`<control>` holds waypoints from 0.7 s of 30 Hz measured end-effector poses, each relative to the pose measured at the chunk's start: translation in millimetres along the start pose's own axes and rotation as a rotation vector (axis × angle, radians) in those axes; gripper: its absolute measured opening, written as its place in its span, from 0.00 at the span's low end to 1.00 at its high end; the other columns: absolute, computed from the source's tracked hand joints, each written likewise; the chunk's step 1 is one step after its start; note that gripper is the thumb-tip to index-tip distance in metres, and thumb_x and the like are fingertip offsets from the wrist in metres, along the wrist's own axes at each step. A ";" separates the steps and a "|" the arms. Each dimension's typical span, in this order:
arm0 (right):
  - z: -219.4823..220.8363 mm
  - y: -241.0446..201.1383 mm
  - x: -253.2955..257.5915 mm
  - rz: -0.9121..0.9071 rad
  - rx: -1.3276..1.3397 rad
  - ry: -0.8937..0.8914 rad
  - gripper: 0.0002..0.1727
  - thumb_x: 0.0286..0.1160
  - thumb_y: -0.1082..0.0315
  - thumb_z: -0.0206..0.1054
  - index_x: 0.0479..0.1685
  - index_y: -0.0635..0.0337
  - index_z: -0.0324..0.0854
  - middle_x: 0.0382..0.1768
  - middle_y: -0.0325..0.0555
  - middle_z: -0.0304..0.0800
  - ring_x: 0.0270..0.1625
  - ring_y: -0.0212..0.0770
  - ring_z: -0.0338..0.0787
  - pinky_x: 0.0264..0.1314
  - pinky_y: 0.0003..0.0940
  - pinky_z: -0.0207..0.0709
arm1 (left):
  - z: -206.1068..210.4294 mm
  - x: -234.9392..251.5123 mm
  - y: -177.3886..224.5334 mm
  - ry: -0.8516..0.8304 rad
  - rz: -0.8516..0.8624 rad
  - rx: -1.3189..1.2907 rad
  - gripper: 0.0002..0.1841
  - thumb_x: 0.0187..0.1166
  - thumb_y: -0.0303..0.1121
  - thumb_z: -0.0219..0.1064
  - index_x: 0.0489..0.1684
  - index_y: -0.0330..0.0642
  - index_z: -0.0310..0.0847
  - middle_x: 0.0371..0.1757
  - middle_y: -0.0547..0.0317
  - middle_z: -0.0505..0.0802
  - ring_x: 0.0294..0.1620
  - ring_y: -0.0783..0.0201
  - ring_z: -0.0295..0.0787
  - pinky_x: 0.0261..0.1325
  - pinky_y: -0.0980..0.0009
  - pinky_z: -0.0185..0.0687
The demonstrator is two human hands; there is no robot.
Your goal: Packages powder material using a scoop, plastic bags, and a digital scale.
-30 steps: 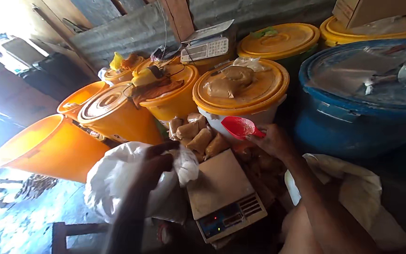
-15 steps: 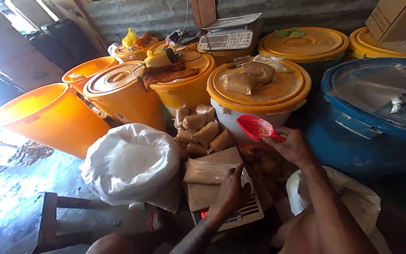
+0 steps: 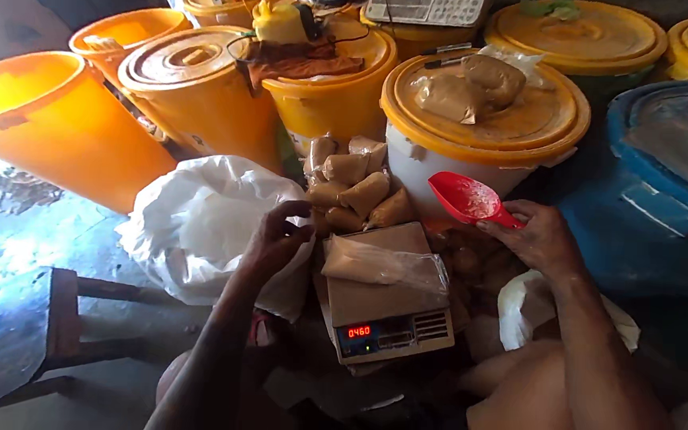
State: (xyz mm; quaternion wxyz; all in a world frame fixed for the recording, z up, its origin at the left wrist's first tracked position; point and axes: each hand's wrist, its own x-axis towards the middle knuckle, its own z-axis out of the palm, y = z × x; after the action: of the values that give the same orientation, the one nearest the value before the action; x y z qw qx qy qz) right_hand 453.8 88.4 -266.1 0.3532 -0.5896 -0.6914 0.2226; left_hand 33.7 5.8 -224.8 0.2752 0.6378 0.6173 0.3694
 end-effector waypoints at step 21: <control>174.9 -296.4 39.6 -0.678 -0.570 -0.398 0.23 0.70 0.51 0.78 0.63 0.48 0.90 0.50 0.52 0.95 0.53 0.59 0.92 0.51 0.65 0.82 | 56.1 -17.3 9.7 -0.775 -0.253 0.627 0.13 0.72 0.30 0.73 0.48 0.29 0.85 0.54 0.35 0.90 0.58 0.36 0.87 0.55 0.36 0.80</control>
State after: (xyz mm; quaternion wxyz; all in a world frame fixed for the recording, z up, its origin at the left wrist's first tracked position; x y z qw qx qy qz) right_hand 125.2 85.0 -156.4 0.0913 -0.3502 -0.9322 0.0051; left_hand 85.4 -6.3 -251.5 0.3218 0.7000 0.6234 -0.1334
